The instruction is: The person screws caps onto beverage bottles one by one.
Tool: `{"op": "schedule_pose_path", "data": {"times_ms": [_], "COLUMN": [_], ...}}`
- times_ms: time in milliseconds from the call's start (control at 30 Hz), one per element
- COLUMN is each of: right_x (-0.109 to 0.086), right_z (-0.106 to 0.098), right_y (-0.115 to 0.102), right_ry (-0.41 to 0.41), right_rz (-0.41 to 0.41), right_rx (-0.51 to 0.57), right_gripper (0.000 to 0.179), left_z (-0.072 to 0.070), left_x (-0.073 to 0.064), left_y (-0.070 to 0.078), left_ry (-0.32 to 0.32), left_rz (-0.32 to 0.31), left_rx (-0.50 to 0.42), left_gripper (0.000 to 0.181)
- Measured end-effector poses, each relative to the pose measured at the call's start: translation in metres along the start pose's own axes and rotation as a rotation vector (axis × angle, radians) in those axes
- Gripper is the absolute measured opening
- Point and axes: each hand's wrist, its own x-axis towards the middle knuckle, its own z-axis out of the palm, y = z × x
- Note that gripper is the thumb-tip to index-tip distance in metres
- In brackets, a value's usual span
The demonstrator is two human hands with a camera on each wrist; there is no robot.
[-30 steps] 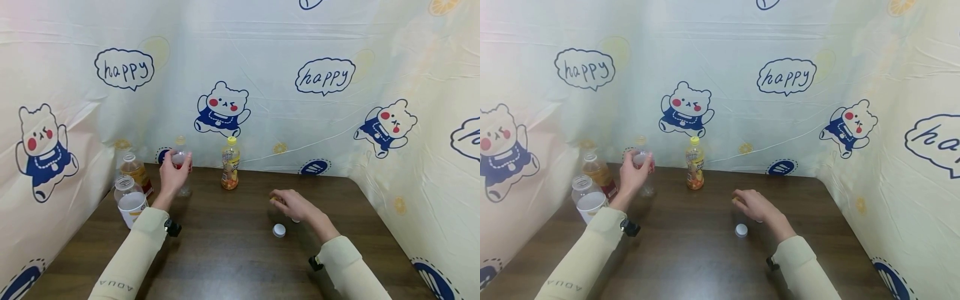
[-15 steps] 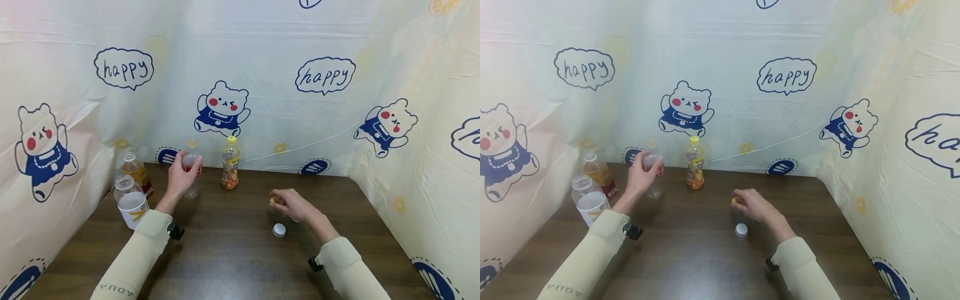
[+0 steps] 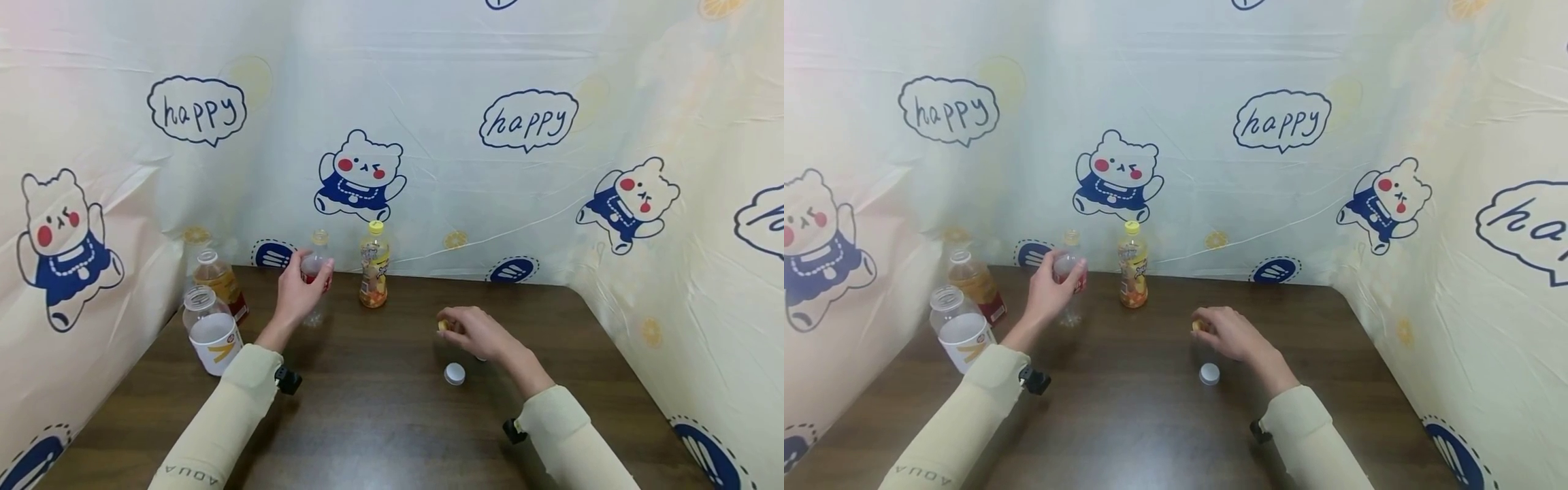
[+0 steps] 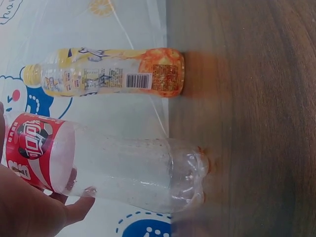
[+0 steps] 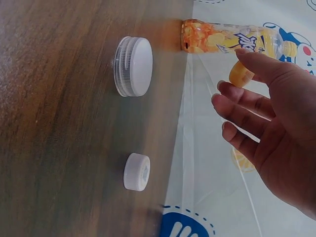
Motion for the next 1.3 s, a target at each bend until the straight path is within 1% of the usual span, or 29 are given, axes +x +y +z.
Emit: {"op": "schedule_pose_path", "data": {"times_ms": [133, 300, 567, 767, 933, 1100, 1300], "right_x": [0.000, 0.002, 0.008, 0.013, 0.014, 0.014, 0.014], "right_z": [-0.002, -0.004, -0.009, -0.011, -0.014, -0.015, -0.017], "right_y": [-0.003, -0.007, -0.012, -0.016, -0.020, -0.023, -0.026], "right_ry": [0.015, 0.045, 0.094, 0.105, 0.102, 0.112, 0.107], "right_rz": [-0.014, -0.037, -0.068, -0.090, -0.077, -0.082, -0.087], "right_rx": [-0.037, -0.068, -0.101, -0.095, -0.096, -0.098, -0.087], "right_gripper": [0.029, 0.029, 0.030, 0.028, 0.029, 0.029, 0.030], "left_z": [0.000, 0.002, 0.010, 0.016, 0.021, 0.026, 0.030], "left_x": [-0.001, -0.004, -0.009, -0.014, -0.018, -0.021, -0.024], "left_y": [0.002, 0.007, 0.024, 0.032, 0.035, 0.036, 0.034], "left_ry": [-0.015, -0.048, -0.106, -0.149, -0.174, -0.192, -0.212], "left_rz": [0.002, 0.029, 0.087, 0.103, 0.117, 0.120, 0.094], "left_rx": [0.008, 0.004, -0.003, -0.002, 0.013, 0.025, 0.020], "left_gripper": [0.081, 0.080, 0.073, 0.072, 0.072, 0.074, 0.075]}}
